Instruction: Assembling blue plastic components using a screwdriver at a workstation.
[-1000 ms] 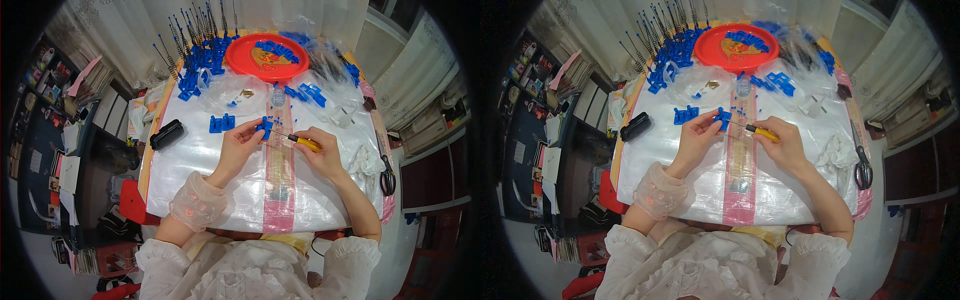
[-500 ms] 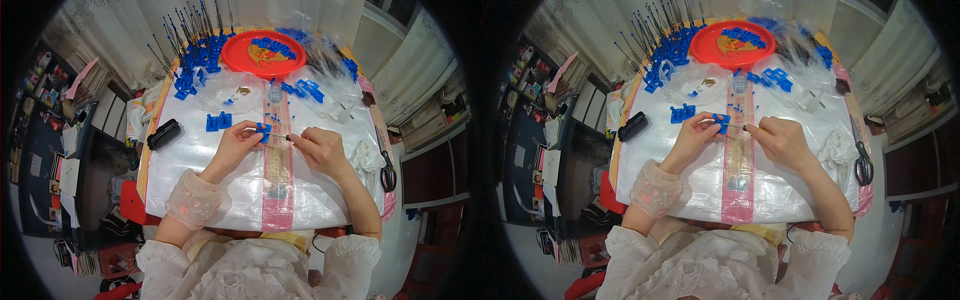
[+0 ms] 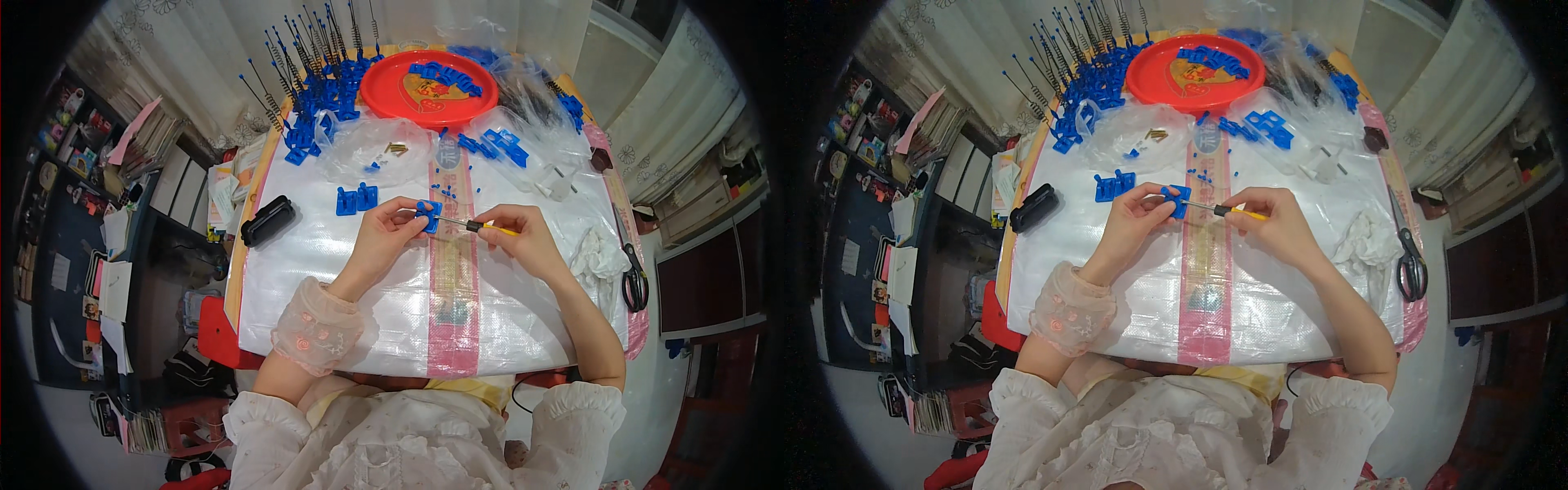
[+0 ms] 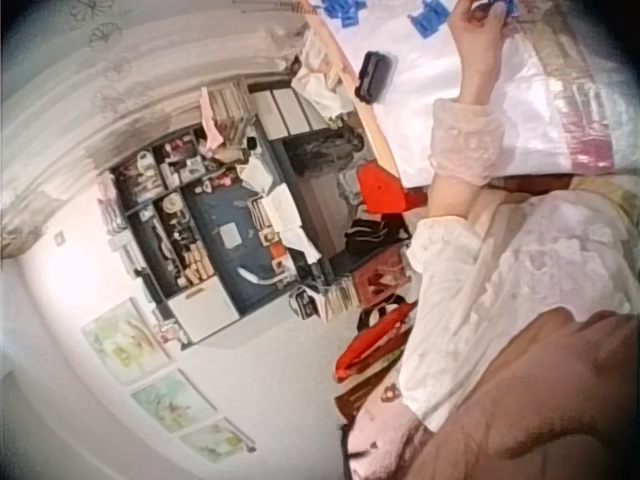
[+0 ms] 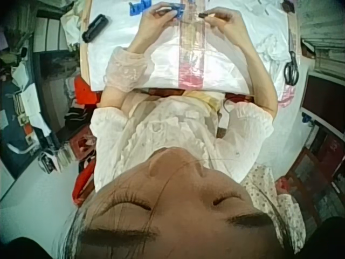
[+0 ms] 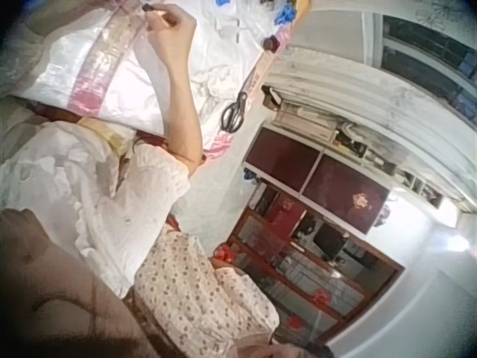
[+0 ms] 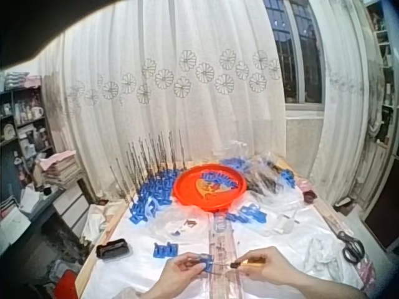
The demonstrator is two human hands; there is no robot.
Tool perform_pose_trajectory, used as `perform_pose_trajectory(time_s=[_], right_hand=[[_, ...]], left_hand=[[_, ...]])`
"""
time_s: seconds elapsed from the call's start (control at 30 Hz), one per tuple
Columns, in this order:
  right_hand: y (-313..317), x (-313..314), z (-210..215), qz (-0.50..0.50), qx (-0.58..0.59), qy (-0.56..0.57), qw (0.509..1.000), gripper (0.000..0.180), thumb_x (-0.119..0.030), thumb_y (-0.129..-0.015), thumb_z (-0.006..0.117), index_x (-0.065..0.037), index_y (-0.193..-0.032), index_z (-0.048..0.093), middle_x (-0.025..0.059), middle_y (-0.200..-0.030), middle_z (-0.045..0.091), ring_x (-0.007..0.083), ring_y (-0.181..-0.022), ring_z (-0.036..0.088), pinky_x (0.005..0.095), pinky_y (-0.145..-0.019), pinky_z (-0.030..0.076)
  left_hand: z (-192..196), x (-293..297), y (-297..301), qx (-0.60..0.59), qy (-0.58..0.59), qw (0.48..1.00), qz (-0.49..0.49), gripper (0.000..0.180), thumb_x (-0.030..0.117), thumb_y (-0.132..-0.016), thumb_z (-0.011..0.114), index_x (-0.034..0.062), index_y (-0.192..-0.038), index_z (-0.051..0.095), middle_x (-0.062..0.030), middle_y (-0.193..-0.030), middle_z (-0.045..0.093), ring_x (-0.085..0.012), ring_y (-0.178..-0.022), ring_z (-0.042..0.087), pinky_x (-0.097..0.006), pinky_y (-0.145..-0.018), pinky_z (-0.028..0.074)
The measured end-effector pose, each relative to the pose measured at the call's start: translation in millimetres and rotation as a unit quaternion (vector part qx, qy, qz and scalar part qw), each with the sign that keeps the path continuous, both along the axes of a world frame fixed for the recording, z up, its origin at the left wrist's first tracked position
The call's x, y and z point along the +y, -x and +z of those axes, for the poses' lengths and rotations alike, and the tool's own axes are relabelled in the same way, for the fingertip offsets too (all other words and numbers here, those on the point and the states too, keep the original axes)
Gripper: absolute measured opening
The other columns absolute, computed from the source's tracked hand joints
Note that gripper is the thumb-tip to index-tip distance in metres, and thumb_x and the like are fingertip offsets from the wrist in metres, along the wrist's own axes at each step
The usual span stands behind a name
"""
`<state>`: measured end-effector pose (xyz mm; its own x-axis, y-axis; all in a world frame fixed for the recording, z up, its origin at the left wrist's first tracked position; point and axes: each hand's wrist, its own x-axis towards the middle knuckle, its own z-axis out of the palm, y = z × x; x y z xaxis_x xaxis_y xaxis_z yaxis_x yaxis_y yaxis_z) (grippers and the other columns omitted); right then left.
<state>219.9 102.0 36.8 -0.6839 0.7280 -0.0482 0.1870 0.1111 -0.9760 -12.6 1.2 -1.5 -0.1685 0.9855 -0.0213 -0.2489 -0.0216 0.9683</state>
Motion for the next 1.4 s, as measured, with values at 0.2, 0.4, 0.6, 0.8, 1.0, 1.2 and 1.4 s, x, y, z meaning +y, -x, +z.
perform_pose_trajectory(time_s=[0.2, 0.4, 0.6, 0.8, 1.0, 1.2, 1.4], right_hand=[[-8, 19, 3, 0.068, -0.063, 0.149, 0.985, 0.015, -0.007, -0.09, 0.068, -0.001, -0.104, 0.071, 0.0017, -0.068, 0.066, 0.0047, -0.055, 0.056, 0.0205, -0.047, 0.037], [2, 0, -9, 0.005, -0.013, -0.056, 0.998, 0.016, -0.006, -0.085, 0.073, 0.001, -0.1, 0.069, 0.0027, -0.075, 0.066, 0.0076, -0.061, 0.058, 0.0238, -0.054, 0.042], [1, -6, 6, 0.022, -0.012, -0.432, 0.902, 0.023, -0.003, -0.072, 0.077, -0.004, -0.093, 0.066, 0.0078, -0.082, 0.058, 0.023, -0.064, 0.062, 0.0323, -0.056, 0.047], [-2, -10, 6, 0.02, -0.029, -0.491, 0.871, 0.023, -0.003, -0.071, 0.077, -0.004, -0.092, 0.067, 0.007, -0.077, 0.059, 0.0253, -0.063, 0.063, 0.035, -0.055, 0.049], [-1, -3, -1, 0.011, 0.0, -0.424, 0.906, 0.02, -0.003, -0.069, 0.079, -0.002, -0.086, 0.069, 0.0092, -0.074, 0.062, 0.0264, -0.064, 0.064, 0.0334, -0.056, 0.049], [0, -3, -6, 0.001, 0.006, -0.354, 0.935, 0.019, -0.002, -0.069, 0.08, 0.0, -0.085, 0.07, 0.0112, -0.075, 0.065, 0.0241, -0.064, 0.064, 0.0311, -0.058, 0.049], [1, -4, -6, -0.029, 0.0, -0.214, 0.976, 0.016, 0.0, -0.073, 0.08, 0.002, -0.086, 0.072, 0.0102, -0.076, 0.07, 0.0119, -0.065, 0.062, 0.0266, -0.06, 0.048]], left_hand=[[-2, 0, -4, 0.022, -0.013, 1.0, -0.001, 0.019, 0.0, -0.094, 0.063, -0.0012, -0.113, 0.065, -0.0099, -0.1, 0.071, -0.0132, -0.09, 0.069, -0.027, -0.082, 0.058], [1, 0, -3, 0.005, -0.022, 1.0, 0.019, 0.02, 0.0, -0.094, 0.064, -0.0019, -0.113, 0.066, -0.0106, -0.098, 0.072, -0.0135, -0.088, 0.07, -0.026, -0.08, 0.059], [-2, 1, -1, -0.024, -0.012, 0.999, 0.022, 0.019, 0.001, -0.094, 0.064, -0.0014, -0.113, 0.066, -0.0101, -0.097, 0.072, -0.0129, -0.087, 0.07, -0.025, -0.078, 0.059], [2, -1, -2, -0.011, 0.011, 1.0, 0.01, 0.02, 0.002, -0.094, 0.064, -0.0009, -0.114, 0.065, -0.0095, -0.096, 0.072, -0.0122, -0.085, 0.07, -0.024, -0.077, 0.059], [4, -2, -2, 0.021, 0.018, 1.0, -0.003, 0.021, 0.002, -0.094, 0.065, -0.0008, -0.114, 0.064, -0.0089, -0.096, 0.072, -0.0113, -0.085, 0.07, -0.022, -0.076, 0.059], [1, -2, 2, 0.029, 0.017, 0.999, -0.021, 0.021, 0.001, -0.094, 0.064, -0.0018, -0.114, 0.064, -0.0098, -0.099, 0.071, -0.0124, -0.087, 0.07, -0.024, -0.078, 0.059], [7, -5, 0, 0.033, 0.014, 0.999, -0.019, 0.02, 0.001, -0.094, 0.064, -0.0029, -0.114, 0.064, -0.0102, -0.1, 0.071, -0.0127, -0.088, 0.07, -0.025, -0.079, 0.06]])
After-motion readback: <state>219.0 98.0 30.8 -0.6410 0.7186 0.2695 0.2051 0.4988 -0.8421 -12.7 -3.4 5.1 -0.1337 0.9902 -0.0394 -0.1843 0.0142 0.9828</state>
